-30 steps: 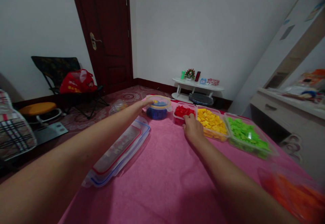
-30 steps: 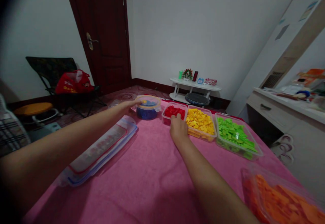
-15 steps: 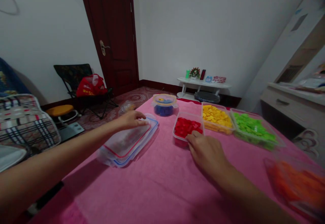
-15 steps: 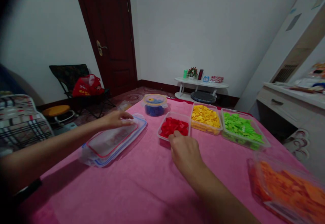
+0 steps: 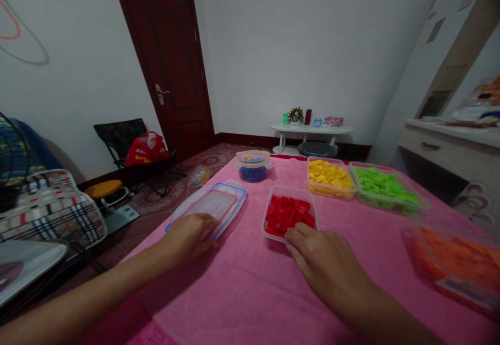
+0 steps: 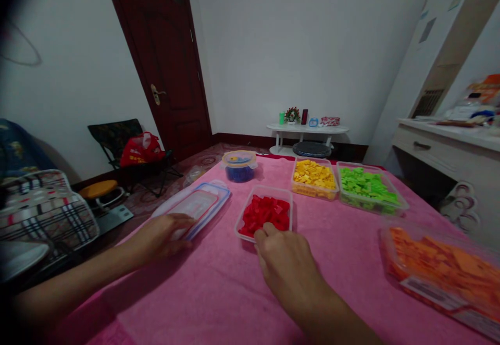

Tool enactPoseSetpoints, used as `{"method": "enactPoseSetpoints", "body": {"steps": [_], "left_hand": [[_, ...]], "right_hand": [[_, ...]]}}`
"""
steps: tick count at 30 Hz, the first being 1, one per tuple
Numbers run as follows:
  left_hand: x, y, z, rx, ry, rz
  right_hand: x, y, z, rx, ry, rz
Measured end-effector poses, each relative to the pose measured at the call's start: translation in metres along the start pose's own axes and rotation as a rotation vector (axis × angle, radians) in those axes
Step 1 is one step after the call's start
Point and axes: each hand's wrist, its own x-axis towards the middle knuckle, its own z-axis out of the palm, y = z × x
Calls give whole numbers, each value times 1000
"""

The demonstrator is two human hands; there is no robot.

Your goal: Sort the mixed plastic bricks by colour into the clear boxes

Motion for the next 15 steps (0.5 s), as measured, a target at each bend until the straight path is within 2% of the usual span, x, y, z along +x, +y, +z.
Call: {"method": "enactPoseSetpoints", "body": {"steps": [4,8,10,13,15], "left_hand": [[10,-6,-4,-60,49,-98],[20,-13,4,-139,9,-145],[22,-14,2,-115,-7,-174],[21,-16,-24,27,79,-230],[21,-19,-55,131,266,-300]], "right_hand": [[-1,0,1,8,-5,-10],[-1,0,-4,59,13,-8],[-1,4,-8,111,42,-3],[0,14,-15,184,129,21],[2,22,-18,233,214,32]]}}
